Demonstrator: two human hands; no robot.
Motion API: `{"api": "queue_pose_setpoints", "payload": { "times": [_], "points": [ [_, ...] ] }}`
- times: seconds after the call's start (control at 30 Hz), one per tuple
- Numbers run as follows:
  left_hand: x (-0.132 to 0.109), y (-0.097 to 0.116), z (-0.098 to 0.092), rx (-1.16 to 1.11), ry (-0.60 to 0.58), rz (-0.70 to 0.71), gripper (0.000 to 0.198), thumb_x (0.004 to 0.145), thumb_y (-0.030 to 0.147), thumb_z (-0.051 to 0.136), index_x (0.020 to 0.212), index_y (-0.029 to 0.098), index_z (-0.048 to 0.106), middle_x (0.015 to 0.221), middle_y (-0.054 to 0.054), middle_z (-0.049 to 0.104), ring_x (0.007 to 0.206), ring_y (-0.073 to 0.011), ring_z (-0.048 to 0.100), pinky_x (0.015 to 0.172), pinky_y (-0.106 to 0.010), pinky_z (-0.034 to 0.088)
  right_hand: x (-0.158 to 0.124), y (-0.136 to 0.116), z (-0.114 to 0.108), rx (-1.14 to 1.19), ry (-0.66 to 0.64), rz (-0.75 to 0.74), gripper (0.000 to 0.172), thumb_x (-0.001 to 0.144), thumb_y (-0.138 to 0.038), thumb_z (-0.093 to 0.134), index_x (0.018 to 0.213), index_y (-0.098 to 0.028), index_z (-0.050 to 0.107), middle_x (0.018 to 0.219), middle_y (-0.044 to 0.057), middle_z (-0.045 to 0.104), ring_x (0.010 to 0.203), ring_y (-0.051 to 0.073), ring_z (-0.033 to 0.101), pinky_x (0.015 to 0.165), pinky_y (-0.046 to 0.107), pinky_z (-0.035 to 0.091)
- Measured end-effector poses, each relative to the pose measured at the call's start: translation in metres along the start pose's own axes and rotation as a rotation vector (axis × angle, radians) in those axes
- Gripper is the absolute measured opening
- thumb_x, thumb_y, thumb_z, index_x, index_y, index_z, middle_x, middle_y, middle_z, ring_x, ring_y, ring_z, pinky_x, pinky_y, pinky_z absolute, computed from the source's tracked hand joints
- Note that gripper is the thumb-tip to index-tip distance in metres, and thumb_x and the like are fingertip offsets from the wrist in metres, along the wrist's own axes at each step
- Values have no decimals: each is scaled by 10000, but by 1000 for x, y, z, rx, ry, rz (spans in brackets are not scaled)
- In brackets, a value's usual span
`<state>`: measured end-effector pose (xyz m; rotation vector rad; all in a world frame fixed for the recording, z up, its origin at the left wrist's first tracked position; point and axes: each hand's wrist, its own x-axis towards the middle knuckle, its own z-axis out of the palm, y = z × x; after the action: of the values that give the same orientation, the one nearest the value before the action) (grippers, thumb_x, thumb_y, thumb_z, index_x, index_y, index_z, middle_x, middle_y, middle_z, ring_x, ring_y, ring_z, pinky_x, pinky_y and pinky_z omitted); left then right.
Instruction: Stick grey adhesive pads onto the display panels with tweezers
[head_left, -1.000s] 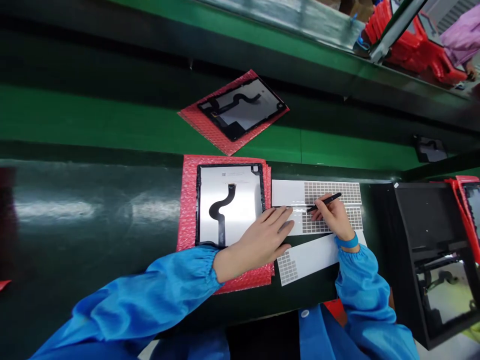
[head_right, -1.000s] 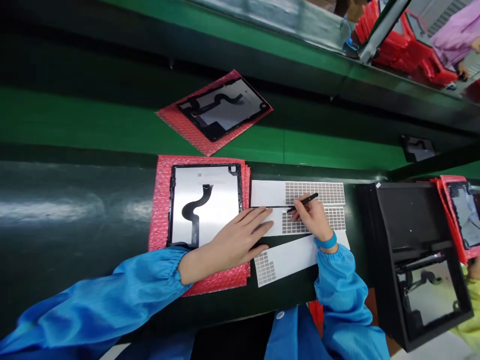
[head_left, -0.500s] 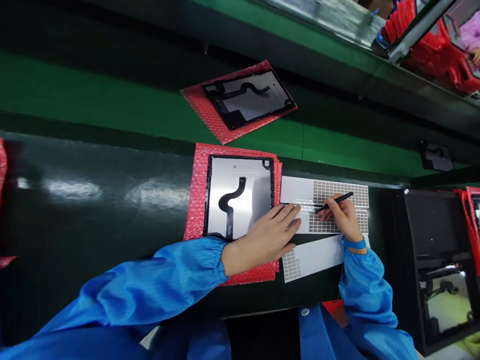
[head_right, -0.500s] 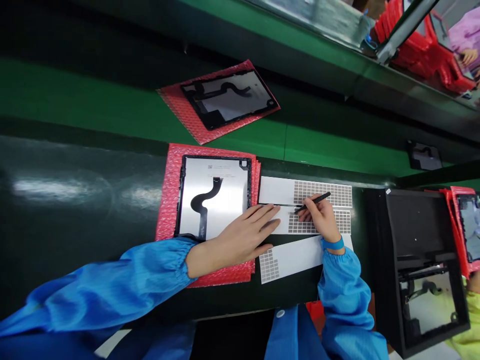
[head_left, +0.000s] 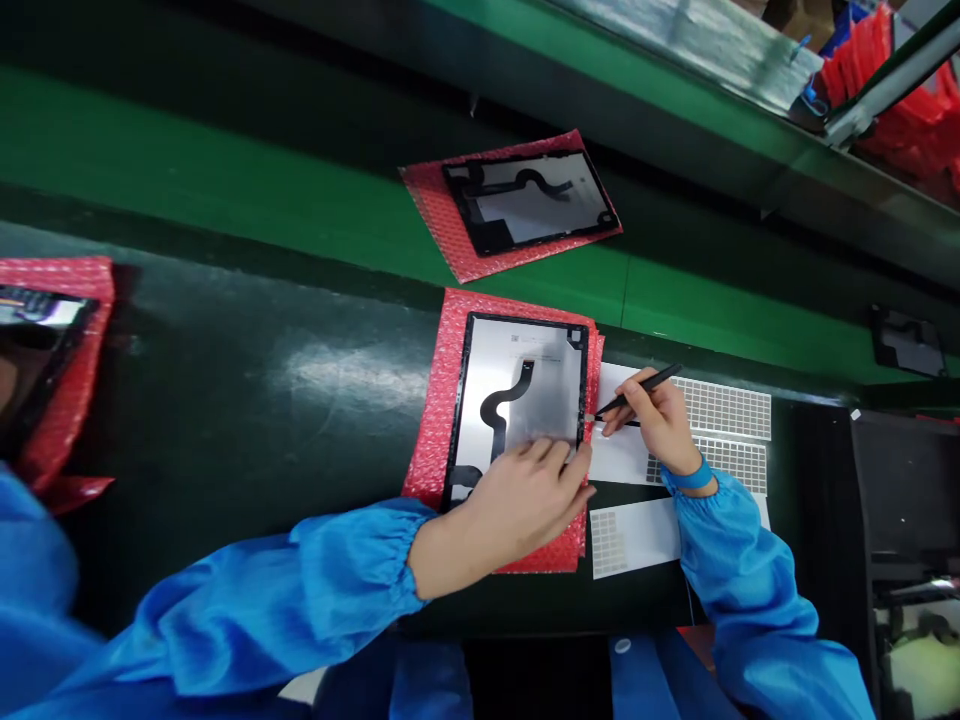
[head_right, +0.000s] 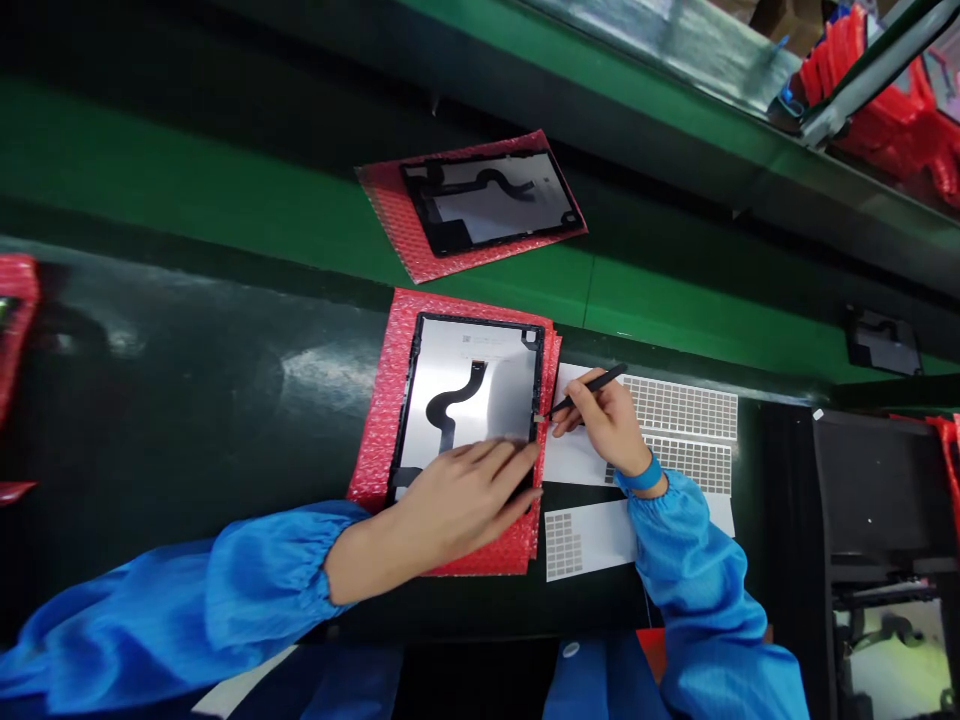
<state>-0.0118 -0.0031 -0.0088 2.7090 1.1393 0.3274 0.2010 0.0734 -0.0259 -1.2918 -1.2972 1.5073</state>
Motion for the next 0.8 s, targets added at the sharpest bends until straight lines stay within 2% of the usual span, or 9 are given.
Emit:
{"api": "queue_pose_setpoints", "payload": {
  "times": [0.07, 0.13, 0.3, 0.47, 0.8],
  "points": [
    [2, -9, 2, 49, -31, -82, 487, 1028, 350, 576, 1397, 33, 585, 1095, -175, 717, 941, -304, 709, 732, -415, 594, 10, 3, 5, 27, -21, 17, 486, 897, -699, 734, 893, -238, 580, 627, -1, 767, 484, 195, 748, 482, 280, 622],
    [5, -16, 2, 47, -56, -103, 548, 1022, 362, 587, 1445, 17, 548, 1154, -194, 700, 1003, -317, 695, 774, -423, 607, 18, 4, 6, 43, -24, 20, 486, 890, -701, 739, 893, -243, 577, 609, -14, 755, 471, 192, 738, 489, 286, 632],
    [10, -23, 0, -27, -125, -91, 556, 1027, 384, 577, 1456, 33, 535, 1185, -179, 681, 1033, -313, 675, 808, -429, 615, 29, 5, 8, 43, -18, 19, 488, 896, -709, 727, 903, -242, 583, 618, -12, 754, 486, 193, 743, 494, 290, 636],
    [11, -27, 2, -71, -117, -90, 498, 1027, 350, 572, 1424, 50, 548, 1195, -173, 680, 1034, -307, 676, 819, -430, 613, 33, 8, 10, 62, -44, 77, 496, 884, -720, 733, 893, -251, 573, 610, -15, 755, 482, 193, 742, 513, 297, 651],
    [11, -30, 0, -104, -140, -72, 520, 1036, 354, 561, 1438, 27, 521, 1202, -190, 692, 1052, -325, 687, 822, -458, 629, 33, 10, 9, 77, -41, 107, 489, 896, -708, 728, 912, -240, 584, 670, 15, 794, 549, 212, 786, 529, 292, 657]
  ]
}}
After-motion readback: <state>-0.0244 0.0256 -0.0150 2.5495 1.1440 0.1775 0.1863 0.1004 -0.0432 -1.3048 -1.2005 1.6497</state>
